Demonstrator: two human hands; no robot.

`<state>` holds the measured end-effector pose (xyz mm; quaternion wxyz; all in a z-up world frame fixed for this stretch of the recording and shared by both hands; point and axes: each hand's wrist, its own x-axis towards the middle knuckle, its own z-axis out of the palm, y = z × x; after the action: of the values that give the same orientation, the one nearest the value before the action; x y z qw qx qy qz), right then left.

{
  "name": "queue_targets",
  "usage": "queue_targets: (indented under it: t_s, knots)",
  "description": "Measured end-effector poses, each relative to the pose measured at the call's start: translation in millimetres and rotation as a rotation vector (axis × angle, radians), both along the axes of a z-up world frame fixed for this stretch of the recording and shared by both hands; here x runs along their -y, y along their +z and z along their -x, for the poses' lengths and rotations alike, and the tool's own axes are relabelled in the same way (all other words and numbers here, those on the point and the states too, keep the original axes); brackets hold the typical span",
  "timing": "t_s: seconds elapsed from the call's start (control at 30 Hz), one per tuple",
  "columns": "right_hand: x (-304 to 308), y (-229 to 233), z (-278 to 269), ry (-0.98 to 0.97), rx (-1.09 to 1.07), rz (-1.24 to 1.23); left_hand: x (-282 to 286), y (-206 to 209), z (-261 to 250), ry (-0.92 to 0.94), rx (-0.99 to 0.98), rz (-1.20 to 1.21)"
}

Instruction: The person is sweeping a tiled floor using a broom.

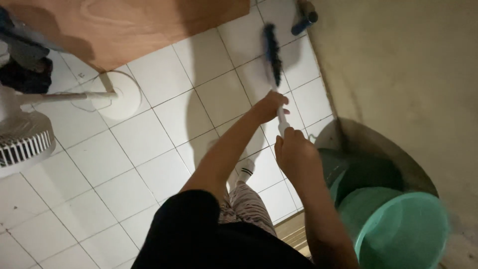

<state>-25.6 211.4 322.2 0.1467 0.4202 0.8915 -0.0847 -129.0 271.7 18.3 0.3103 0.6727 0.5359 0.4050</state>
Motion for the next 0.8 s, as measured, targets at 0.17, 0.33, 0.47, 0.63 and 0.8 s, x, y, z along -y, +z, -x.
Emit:
queue_targets:
  t_s: [0.17, 0.33, 0.47, 0.63, 0.8]
  knots:
    - [15.8, 37.3, 30.3, 0.141, -0.112, 0.208, 76.4, 50.0, 67.0, 0.22, -0.04, 0.201]
    - [43.5, 52.0, 81.3, 0.341, -0.323, 0.322, 157.6, 69.2, 133.3, 0.332, -0.095, 0.214]
    - [71.5, 40.9, 108.5, 0.548, -0.327, 0.356, 212.5, 52.6, 144.8, 0.624, -0.139, 0.046]
    - [100.7, 32.8, 104.8, 0.841, -0.455, 0.273, 258.5, 47.7, 119.6, 1.004, -0.022, 0.052]
    - [124.0, 56.3, 79.8, 0.68, -0.422, 0.607, 292.5, 78.4, 84.0, 1.16, 0.039, -0.015]
